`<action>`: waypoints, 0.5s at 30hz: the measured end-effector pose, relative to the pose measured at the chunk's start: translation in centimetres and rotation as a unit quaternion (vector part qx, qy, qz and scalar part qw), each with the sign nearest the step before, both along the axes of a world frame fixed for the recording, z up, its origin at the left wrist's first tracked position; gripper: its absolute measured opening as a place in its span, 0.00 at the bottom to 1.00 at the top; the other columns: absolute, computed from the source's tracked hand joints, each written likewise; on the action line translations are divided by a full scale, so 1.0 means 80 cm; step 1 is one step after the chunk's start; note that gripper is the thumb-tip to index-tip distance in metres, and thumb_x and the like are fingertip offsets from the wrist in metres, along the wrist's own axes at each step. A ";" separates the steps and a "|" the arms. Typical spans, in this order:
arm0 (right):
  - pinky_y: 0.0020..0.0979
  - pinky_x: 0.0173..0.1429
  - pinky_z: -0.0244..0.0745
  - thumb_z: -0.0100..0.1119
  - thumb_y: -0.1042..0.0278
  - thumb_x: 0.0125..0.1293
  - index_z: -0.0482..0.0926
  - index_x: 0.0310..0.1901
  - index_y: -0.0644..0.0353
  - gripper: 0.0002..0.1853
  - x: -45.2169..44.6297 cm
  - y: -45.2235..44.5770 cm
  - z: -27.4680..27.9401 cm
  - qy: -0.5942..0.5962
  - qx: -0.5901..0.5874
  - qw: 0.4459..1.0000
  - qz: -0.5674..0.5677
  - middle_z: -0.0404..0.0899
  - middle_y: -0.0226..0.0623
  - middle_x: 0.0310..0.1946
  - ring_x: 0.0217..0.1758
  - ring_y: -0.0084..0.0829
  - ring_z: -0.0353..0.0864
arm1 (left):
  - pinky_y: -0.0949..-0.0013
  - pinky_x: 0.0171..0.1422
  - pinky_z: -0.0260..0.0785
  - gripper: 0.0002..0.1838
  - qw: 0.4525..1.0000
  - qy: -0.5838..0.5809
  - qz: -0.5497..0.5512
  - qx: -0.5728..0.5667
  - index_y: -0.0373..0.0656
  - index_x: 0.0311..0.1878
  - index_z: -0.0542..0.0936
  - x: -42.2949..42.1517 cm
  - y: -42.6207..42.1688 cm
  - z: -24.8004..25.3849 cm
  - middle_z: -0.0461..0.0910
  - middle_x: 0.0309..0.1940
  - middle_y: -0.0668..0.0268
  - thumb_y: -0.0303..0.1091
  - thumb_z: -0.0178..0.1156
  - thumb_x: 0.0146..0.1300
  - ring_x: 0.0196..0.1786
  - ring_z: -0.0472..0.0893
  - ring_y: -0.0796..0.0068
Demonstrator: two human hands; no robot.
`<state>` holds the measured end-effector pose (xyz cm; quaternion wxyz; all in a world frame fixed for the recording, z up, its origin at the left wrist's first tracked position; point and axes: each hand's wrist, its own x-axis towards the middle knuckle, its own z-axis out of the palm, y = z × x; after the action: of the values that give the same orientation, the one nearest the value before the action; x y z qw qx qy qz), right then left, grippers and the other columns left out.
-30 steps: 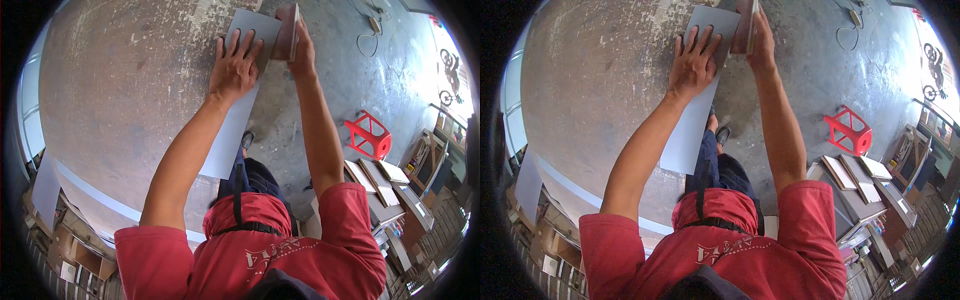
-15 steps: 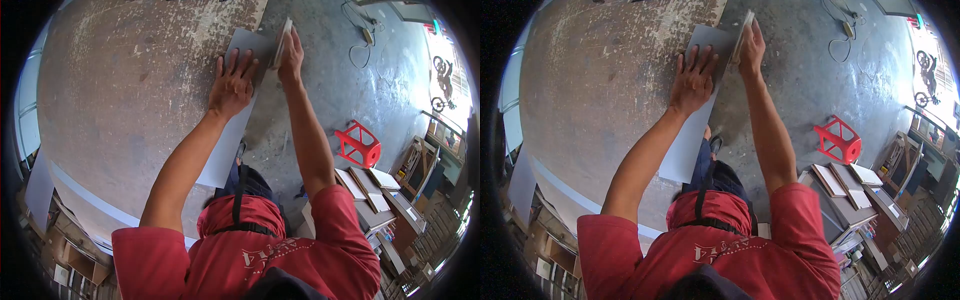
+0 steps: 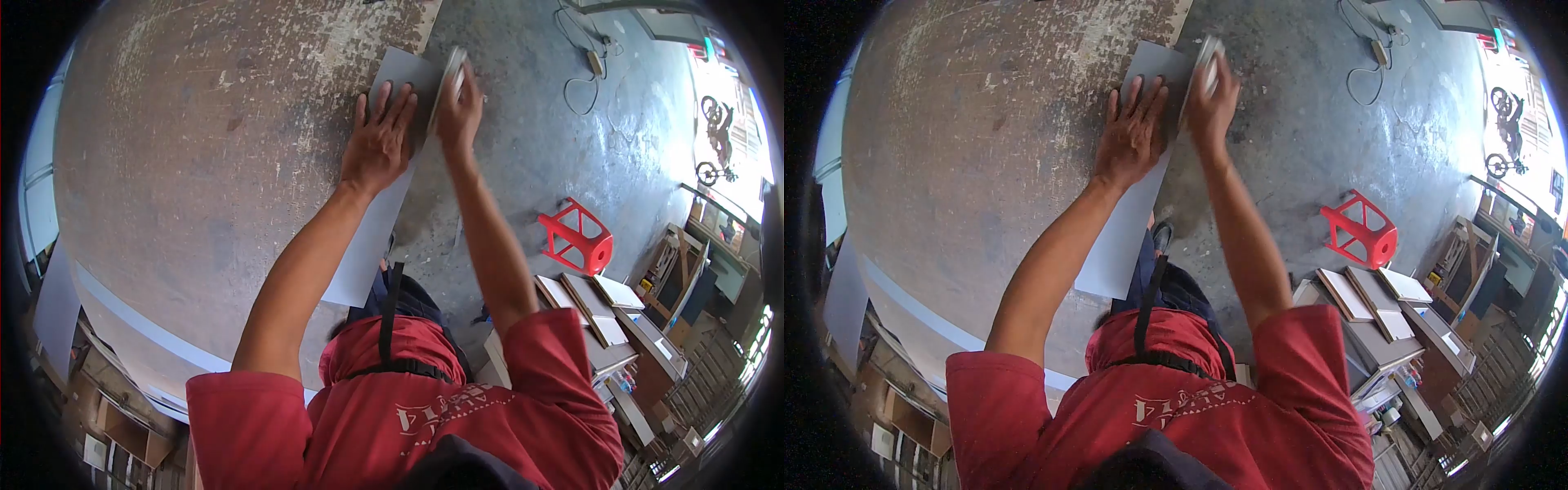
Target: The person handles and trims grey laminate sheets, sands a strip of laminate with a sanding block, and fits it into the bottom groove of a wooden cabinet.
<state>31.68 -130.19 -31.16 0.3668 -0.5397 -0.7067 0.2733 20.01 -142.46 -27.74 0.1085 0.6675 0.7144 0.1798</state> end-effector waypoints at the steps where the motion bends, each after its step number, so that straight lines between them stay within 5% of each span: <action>1: 0.42 0.64 0.69 0.60 0.63 0.71 0.72 0.68 0.55 0.25 0.008 -0.051 0.009 0.006 -0.042 0.999 -0.012 0.74 0.51 0.54 0.60 0.49 0.74 | 0.38 0.80 0.42 0.31 1.000 -0.022 0.006 0.020 0.44 0.76 0.61 -0.001 -0.001 -0.005 0.56 0.78 0.61 0.33 0.48 0.69 0.81 0.52 0.52; 6: 0.44 0.66 0.67 0.65 0.71 0.66 0.74 0.66 0.56 0.26 0.065 -0.203 0.021 -0.039 -0.042 0.998 0.027 0.74 0.49 0.55 0.60 0.49 0.73 | 0.42 0.82 0.42 0.29 0.998 -0.027 0.016 0.048 0.42 0.75 0.63 -0.003 -0.002 -0.013 0.60 0.77 0.61 0.32 0.47 0.70 0.80 0.54 0.55; 11: 0.45 0.61 0.68 0.64 0.70 0.64 0.79 0.60 0.55 0.21 0.018 0.031 -0.007 -0.011 0.130 0.989 0.068 0.75 0.50 0.52 0.55 0.50 0.74 | 0.42 0.81 0.44 0.28 0.998 0.006 0.008 0.067 0.42 0.73 0.66 -0.001 -0.004 -0.022 0.62 0.76 0.61 0.33 0.48 0.69 0.79 0.57 0.55; 15: 0.47 0.62 0.68 0.65 0.72 0.62 0.80 0.60 0.50 0.22 0.031 -0.003 -0.008 0.001 0.166 0.979 0.116 0.73 0.49 0.54 0.56 0.51 0.72 | 0.42 0.81 0.45 0.27 0.996 0.024 0.003 0.081 0.43 0.72 0.68 -0.001 -0.002 -0.024 0.63 0.75 0.62 0.32 0.49 0.68 0.78 0.58 0.55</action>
<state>34.18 -130.40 -31.83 0.4180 -0.3850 -0.7997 0.1937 19.97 -142.63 -29.64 0.0363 0.6761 0.7020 0.2211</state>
